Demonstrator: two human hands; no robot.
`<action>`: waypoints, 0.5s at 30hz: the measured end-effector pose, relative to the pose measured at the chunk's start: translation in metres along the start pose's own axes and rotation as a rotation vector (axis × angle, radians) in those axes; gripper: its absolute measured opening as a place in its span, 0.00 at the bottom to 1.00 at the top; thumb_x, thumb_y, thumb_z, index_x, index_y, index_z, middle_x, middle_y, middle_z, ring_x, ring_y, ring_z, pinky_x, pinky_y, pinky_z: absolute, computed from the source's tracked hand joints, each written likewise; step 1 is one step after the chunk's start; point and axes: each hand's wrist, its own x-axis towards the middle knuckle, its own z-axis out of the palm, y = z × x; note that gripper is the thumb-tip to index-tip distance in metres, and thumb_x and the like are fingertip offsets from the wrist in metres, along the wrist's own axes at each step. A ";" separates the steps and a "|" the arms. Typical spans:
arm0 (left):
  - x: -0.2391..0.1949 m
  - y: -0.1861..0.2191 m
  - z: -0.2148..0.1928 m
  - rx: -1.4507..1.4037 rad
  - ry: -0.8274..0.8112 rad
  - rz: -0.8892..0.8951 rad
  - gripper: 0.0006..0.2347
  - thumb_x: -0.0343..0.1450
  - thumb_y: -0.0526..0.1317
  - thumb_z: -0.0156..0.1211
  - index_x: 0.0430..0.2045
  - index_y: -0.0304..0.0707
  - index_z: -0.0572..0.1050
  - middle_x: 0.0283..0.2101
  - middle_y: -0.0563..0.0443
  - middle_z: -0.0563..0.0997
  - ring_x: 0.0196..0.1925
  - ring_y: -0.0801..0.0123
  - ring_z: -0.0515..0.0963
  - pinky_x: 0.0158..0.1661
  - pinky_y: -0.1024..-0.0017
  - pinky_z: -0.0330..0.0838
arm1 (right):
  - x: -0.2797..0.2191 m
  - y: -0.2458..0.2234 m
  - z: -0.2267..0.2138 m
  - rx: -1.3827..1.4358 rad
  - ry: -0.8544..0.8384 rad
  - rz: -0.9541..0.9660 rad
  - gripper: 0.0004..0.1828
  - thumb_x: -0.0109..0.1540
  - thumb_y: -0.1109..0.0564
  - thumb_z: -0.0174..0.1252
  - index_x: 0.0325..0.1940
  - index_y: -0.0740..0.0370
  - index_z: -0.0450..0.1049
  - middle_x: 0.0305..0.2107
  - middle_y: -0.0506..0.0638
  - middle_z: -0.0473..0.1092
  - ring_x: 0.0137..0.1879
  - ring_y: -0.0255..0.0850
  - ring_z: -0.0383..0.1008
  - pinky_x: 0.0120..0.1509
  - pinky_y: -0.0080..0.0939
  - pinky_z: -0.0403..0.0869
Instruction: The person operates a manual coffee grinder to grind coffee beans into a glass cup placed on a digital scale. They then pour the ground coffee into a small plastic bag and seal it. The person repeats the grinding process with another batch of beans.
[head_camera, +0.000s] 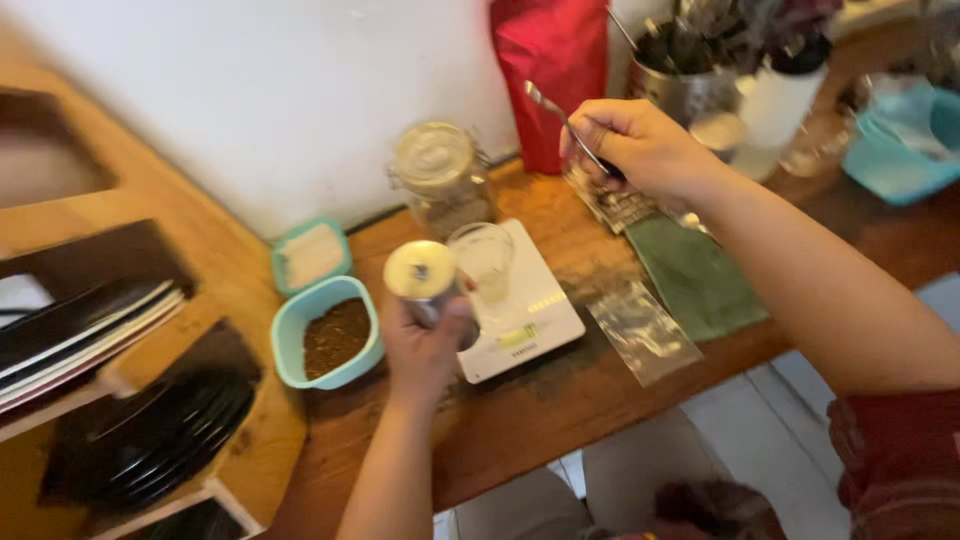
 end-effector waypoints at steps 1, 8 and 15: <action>0.000 0.001 0.000 -0.002 -0.028 -0.022 0.19 0.63 0.48 0.73 0.37 0.34 0.73 0.31 0.44 0.82 0.35 0.67 0.83 0.41 0.66 0.78 | 0.002 -0.018 0.007 -0.225 -0.036 -0.203 0.14 0.73 0.56 0.46 0.37 0.63 0.72 0.17 0.48 0.63 0.23 0.35 0.66 0.27 0.30 0.67; 0.013 0.032 -0.001 0.085 -0.095 -0.056 0.18 0.61 0.49 0.73 0.33 0.37 0.74 0.28 0.46 0.80 0.32 0.70 0.78 0.35 0.67 0.75 | 0.030 -0.064 0.058 -0.912 -0.309 -0.789 0.14 0.67 0.41 0.54 0.42 0.48 0.79 0.28 0.50 0.74 0.40 0.55 0.77 0.41 0.52 0.75; 0.018 0.045 -0.011 -0.033 -0.092 -0.057 0.17 0.62 0.50 0.73 0.31 0.38 0.76 0.26 0.48 0.82 0.31 0.70 0.81 0.34 0.70 0.76 | 0.050 -0.062 0.068 -0.770 -0.347 -0.798 0.11 0.65 0.43 0.57 0.40 0.48 0.80 0.27 0.46 0.74 0.38 0.55 0.77 0.40 0.46 0.76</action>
